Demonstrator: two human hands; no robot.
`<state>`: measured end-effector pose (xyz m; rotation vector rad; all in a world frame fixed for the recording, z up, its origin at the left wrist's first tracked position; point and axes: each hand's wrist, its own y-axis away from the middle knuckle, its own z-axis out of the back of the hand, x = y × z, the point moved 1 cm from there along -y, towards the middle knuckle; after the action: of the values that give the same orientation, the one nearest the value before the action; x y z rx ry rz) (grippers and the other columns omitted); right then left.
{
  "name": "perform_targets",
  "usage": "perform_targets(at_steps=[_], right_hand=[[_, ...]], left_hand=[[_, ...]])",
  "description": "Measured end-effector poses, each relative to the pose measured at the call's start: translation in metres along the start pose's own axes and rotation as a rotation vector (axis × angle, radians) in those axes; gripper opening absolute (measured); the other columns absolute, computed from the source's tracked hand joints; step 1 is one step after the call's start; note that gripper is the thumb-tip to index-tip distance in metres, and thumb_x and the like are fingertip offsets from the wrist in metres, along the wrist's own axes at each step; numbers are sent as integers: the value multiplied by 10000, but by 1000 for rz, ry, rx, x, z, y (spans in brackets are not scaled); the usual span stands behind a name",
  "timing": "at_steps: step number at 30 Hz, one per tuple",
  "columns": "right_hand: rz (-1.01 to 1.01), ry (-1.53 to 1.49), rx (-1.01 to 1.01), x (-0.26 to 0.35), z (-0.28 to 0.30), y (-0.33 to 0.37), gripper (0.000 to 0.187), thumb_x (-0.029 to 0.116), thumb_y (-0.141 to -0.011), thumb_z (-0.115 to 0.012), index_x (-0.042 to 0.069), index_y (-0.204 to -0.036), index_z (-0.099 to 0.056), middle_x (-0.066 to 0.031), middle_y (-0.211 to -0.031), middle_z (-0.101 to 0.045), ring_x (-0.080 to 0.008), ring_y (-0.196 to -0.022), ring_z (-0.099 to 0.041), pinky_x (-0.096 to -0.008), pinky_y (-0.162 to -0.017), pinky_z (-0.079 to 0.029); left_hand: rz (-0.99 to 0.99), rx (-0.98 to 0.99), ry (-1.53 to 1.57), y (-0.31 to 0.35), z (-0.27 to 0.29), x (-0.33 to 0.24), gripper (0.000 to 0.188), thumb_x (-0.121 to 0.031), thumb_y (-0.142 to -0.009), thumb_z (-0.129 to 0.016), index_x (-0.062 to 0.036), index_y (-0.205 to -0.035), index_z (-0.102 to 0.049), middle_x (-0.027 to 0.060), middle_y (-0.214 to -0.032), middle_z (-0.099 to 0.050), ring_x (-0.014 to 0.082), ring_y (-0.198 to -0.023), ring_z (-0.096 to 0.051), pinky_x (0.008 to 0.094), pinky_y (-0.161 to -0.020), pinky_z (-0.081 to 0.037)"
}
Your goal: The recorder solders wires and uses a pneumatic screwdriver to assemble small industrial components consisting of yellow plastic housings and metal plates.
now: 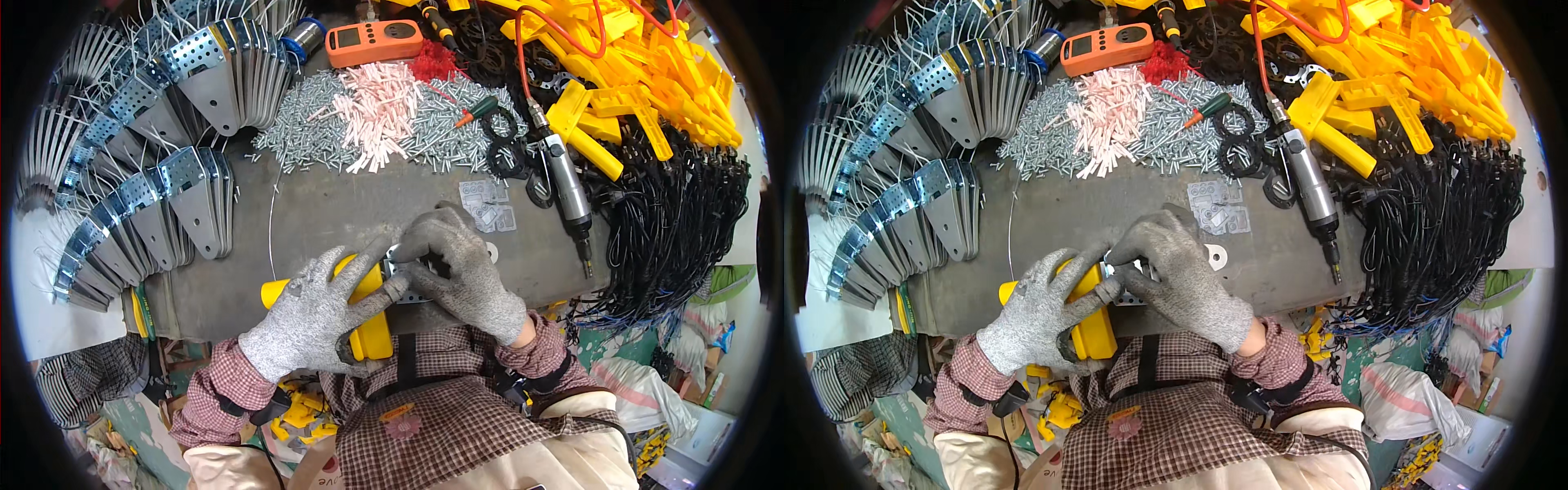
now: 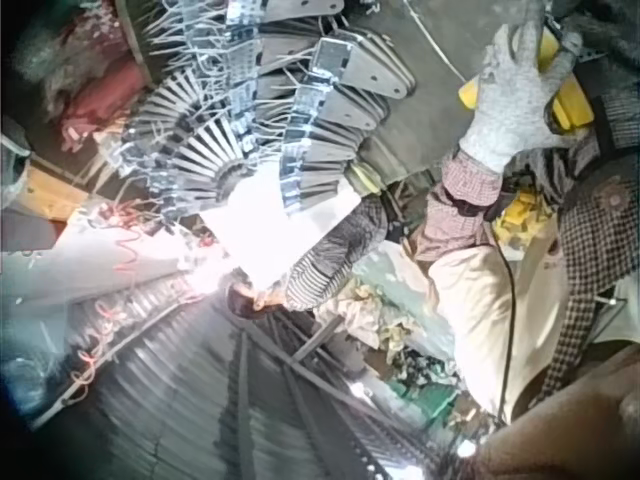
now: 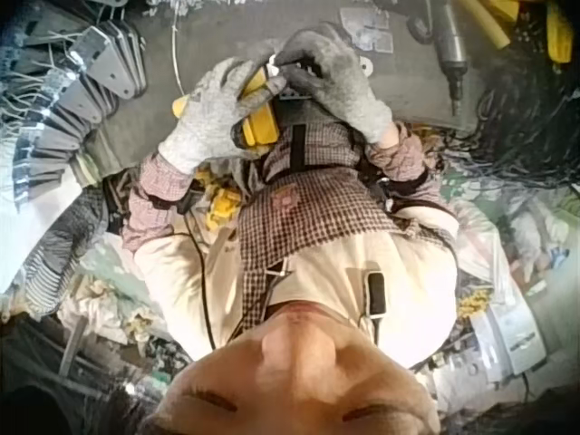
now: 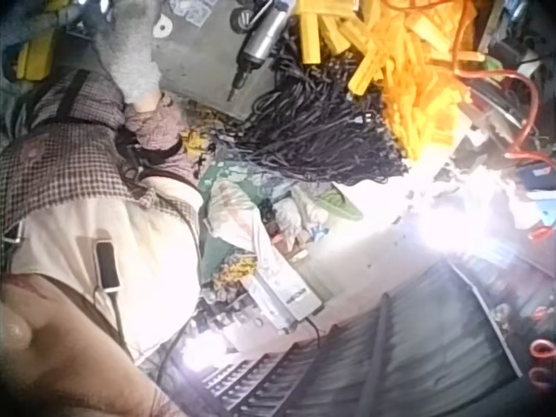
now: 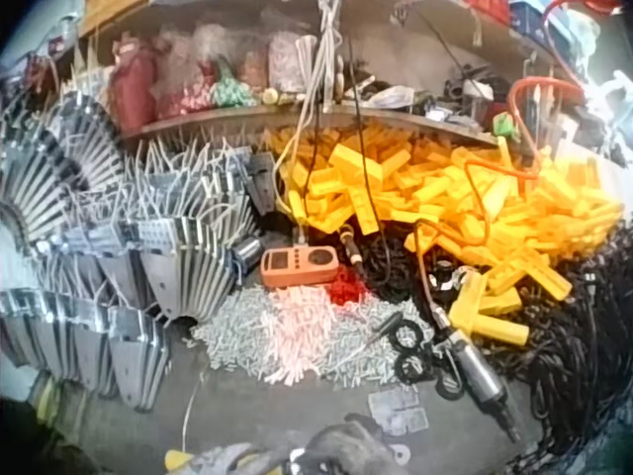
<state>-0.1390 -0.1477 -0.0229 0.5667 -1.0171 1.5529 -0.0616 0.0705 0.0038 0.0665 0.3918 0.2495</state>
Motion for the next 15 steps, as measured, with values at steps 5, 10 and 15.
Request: perform_targets(at_steps=[5,10,15], right_hand=[[96,112,-54,-3,-4,-2,257,57,-722,-785,89,-966,-715,-58,-944,-683,-293,-1009,-631,-462,-988,-480],[159,235,-115,-6,-11,7,309,53,-689,-784,111,-988,-739,-44,-952,-704,-278,-1012,-641,-520,-1054,-460],[191,199,-98,-6,-15,6,366,49,-687,-785,96,-1045,-728,-53,-984,-713,-271,-994,-654,-539,-1069,-450]], left_hand=[[-32,-50,94,1,-9,7,1002,-633,-686,-789,-248,-1538,-429,231,-1547,-326,477,-1306,-428,576,-1087,-411],[-95,-139,140,-4,-7,5,989,-587,-602,-841,-181,-1452,-537,280,-1463,-418,484,-1247,-494,578,-1068,-414],[-77,-87,167,-1,-4,6,890,-611,-700,-792,-204,-1449,-539,264,-1511,-355,479,-1311,-434,574,-1107,-378]])
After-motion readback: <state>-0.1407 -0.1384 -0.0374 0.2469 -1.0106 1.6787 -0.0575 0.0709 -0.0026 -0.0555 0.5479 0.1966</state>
